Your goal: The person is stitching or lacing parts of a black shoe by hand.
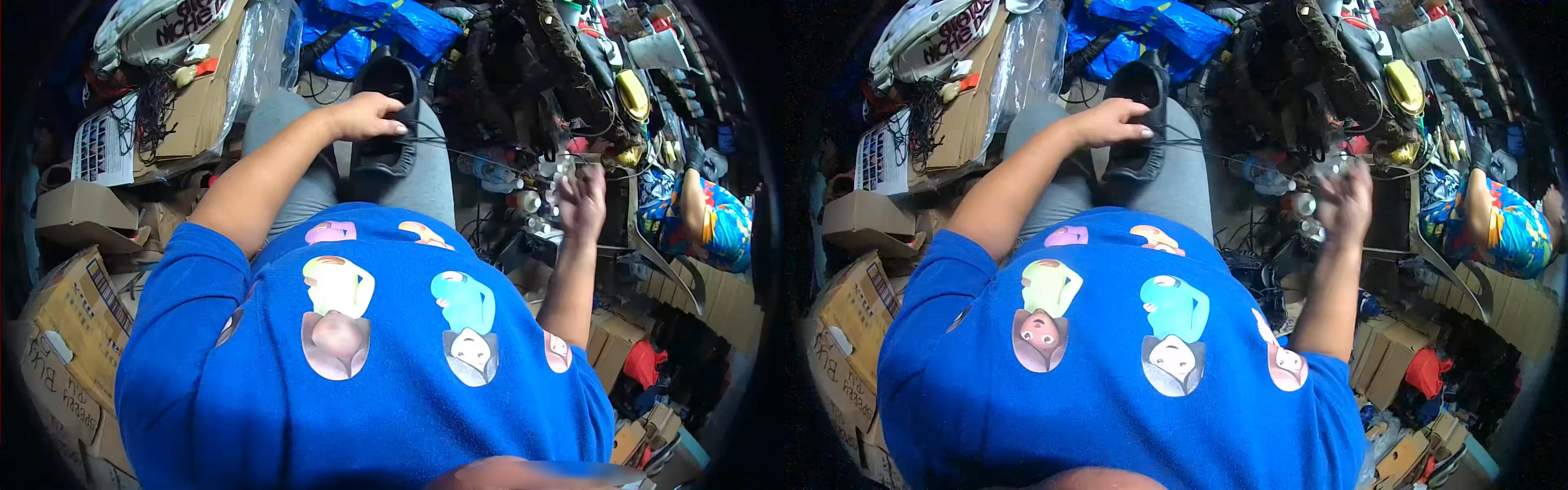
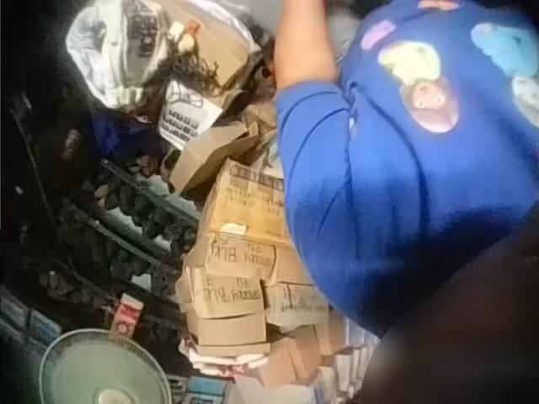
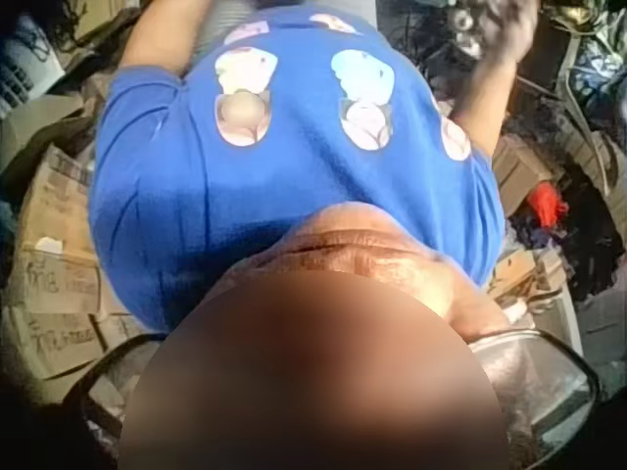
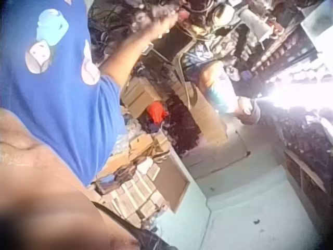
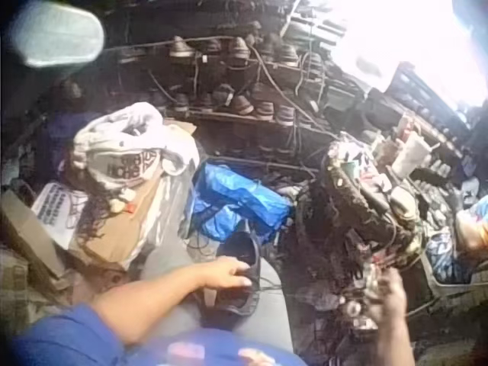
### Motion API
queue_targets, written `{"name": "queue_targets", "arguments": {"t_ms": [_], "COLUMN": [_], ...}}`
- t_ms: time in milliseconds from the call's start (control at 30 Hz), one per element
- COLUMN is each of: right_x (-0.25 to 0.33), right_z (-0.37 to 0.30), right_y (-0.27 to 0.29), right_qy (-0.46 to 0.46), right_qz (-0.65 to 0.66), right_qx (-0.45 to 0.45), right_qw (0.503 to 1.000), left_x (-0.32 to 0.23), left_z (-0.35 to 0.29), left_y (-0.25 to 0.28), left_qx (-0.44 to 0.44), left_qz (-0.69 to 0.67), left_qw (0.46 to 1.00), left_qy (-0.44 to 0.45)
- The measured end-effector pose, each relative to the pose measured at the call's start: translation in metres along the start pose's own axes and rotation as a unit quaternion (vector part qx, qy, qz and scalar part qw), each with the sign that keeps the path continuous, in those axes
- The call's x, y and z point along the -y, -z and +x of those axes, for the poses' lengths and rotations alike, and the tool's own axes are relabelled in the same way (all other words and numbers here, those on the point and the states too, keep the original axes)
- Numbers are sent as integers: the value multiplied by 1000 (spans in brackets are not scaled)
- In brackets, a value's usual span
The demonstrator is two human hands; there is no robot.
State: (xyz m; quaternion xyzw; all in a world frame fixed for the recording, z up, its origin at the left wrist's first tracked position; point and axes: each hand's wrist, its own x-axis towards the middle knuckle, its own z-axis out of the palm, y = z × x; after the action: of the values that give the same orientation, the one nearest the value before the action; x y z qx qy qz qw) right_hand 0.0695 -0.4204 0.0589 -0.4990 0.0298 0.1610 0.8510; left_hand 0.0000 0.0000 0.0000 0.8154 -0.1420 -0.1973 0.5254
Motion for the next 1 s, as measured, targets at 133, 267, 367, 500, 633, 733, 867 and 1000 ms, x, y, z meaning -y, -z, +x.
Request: {"name": "queue_targets", "arguments": {"t_ms": [133,267,367,500,633,733,867,1000], "right_x": [-55,-98,-103,-108,-124,-122,-116,-103], "right_z": [-46,-58,-18,14,42,55,38,-4], "right_y": [49,81,-12,-130,-141,-155,-189,-188], "right_qy": [-184,-330,34,123,205,226,63,86], "right_qz": [-112,-581,-614,-602,-650,-413,12,-256], "right_qx": [-158,26,75,215,195,26,154,250], "right_qw": [964,744,785,759,705,882,986,930], "left_x": [-7,-51,-27,-35,-45,-44,-31,-34], "left_z": [-8,3,9,16,14,13,21,32], "left_y": [-10,-2,-17,-28,-23,-14,2,19], "left_qx": [-47,-65,-177,-230,-297,-332,-376,-401], "left_qz": [79,218,174,185,143,147,130,144], "left_qw": [996,970,967,955,944,932,917,905], "left_qy": [22,86,58,38,-7,-23,6,-15]}}
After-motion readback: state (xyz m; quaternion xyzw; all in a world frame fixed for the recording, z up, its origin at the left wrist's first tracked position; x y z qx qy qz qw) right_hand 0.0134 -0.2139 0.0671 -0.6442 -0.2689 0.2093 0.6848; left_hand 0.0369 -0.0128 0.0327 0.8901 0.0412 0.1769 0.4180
